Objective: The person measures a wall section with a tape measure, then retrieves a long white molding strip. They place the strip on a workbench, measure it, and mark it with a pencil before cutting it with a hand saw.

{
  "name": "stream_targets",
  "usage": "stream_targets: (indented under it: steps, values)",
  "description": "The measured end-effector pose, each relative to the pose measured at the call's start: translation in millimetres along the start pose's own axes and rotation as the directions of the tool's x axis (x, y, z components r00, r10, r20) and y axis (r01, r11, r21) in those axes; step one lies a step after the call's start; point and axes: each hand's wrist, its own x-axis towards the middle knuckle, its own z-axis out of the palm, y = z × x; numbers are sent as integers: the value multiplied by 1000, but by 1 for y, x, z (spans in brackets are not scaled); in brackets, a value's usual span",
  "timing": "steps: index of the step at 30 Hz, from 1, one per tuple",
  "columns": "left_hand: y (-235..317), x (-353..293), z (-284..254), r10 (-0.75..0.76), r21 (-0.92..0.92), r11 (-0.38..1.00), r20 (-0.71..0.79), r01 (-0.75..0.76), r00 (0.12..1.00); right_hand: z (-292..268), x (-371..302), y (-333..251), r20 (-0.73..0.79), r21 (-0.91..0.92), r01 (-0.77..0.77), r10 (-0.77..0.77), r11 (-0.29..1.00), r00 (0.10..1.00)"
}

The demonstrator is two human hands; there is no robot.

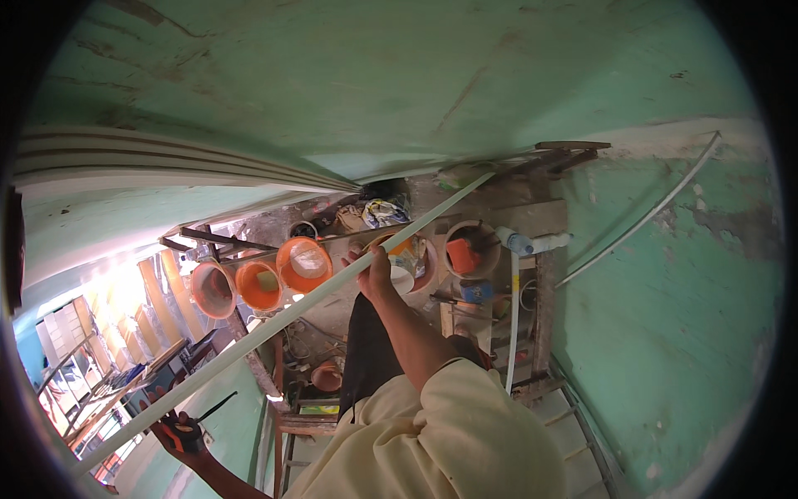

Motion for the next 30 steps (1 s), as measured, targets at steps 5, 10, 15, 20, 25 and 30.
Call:
stream_targets:
  steps: [5, 10, 15, 20, 25, 30]
  values:
    - [9, 10, 1, -49, -42, 998, -116, 44, 992, 7, -37, 1, 17, -17, -3, 3, 1000, 1000]
    - [4, 18, -32, -50, -38, 998, -117, 45, 992, 8, -84, -13, -17, -52, 20, -21, 998, 1000]
    - [5, -7, -28, -27, -63, 998, -81, 22, 996, -14, -128, -41, -7, -105, 16, -17, 994, 1000]
    - [-6, -55, -23, -30, -68, 997, -80, 25, 996, -62, -162, -84, 46, -90, -16, 20, 996, 999]
    - [-37, -120, -92, 155, 292, 945, -6, -147, 988, -128, -185, -114, 245, -222, 6, 50, 975, 968]
    - [-17, -182, -27, 38, -190, 982, 191, -1, 981, -191, -219, -169, 273, -203, -28, 84, 979, 958]
